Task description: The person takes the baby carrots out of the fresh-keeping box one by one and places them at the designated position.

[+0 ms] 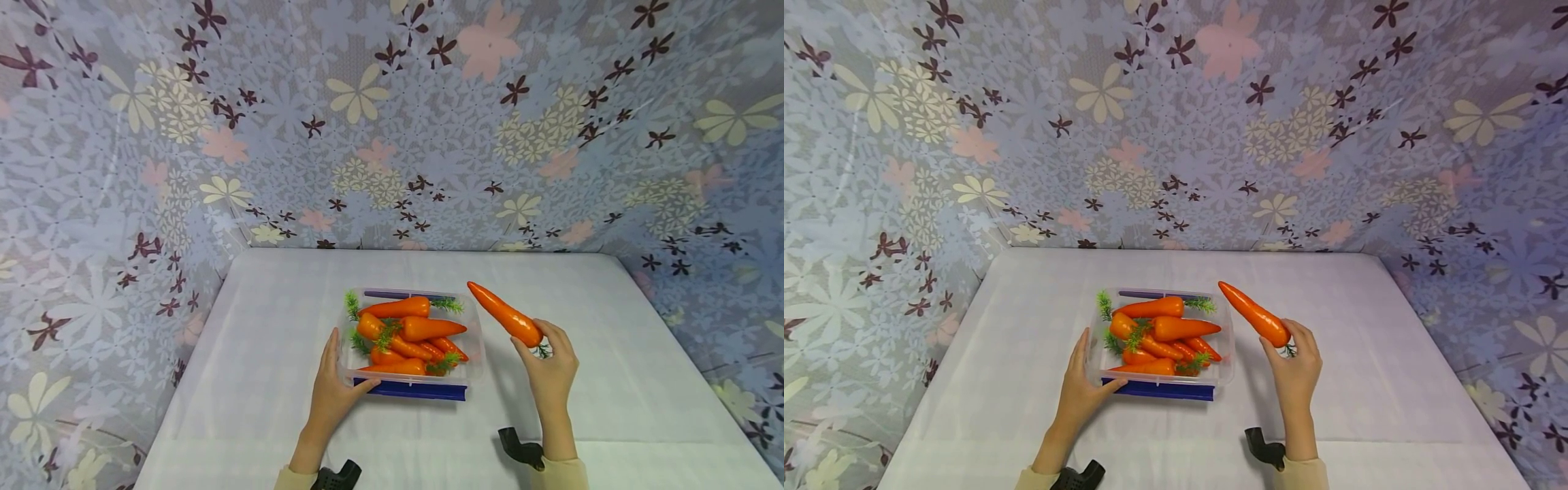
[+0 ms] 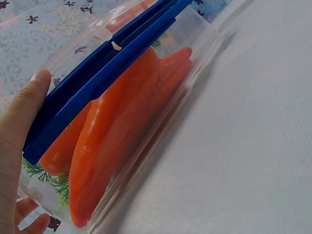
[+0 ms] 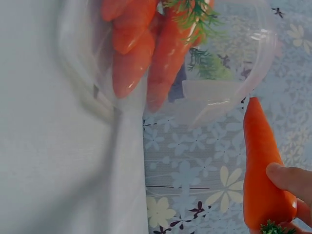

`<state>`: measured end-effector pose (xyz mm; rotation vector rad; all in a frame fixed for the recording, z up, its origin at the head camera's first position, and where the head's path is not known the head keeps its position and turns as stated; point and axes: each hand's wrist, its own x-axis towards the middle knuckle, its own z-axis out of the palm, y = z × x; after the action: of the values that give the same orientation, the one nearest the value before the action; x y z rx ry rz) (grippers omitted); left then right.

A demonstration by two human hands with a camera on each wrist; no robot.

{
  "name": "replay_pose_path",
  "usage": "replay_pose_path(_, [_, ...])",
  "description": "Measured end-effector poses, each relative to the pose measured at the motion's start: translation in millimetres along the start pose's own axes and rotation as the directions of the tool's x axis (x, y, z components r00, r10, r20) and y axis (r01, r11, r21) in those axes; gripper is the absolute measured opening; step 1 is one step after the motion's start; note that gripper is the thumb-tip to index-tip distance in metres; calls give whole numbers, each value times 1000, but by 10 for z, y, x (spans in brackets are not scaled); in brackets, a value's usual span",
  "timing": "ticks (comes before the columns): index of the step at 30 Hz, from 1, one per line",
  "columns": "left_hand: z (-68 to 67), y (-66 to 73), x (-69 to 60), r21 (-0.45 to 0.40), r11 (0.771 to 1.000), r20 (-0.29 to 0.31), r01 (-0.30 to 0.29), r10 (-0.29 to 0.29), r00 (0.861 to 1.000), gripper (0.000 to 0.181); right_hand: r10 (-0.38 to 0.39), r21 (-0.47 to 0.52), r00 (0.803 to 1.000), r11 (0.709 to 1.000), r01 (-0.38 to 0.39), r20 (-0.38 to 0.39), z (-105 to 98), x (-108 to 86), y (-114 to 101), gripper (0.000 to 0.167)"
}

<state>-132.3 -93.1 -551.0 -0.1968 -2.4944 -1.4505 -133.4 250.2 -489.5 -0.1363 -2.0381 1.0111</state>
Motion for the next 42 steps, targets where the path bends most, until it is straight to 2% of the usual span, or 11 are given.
replay_pose_path(7, [5, -9, -3, -2, 1000, 3, 7, -7, 1000, 116, 35, -26, 999, 999, -35, -11, 21, -27, 83, 44])
replay_pose_path(13, [7, -8, 4, -13, 1000, 4, 2, -2, 1000, 115, 100, -93, 995, 991, -101, -11, 57, -61, 173, 44])
replay_pose_path(17, [5, -2, 9, -14, 1000, 10, 4, -4, 1000, 115, 110, -122, 994, 986, -110, -2, 84, -95, 210, 43])
replay_pose_path(25, [1, 8, 13, -14, 1000, 10, 0, 0, 1000, 115, 125, -155, 991, 981, -115, 56, 131, -143, 315, 41])
replay_pose_path(31, [-1, -1, 2, -6, 1000, 3, 3, -3, 1000, 115, 107, -182, 991, 979, -90, 84, 151, -173, 353, 41])
replay_pose_path(38, [-2, 4, 6, -20, 1000, 9, 5, -5, 1000, 115, 172, -193, 975, 971, -144, 138, 152, -187, 383, 40])
replay_pose_path(42, [-1, 10, 6, -19, 1000, 8, 10, -10, 1000, 116, 184, -209, 969, 967, -148, 166, 156, -201, 407, 40])
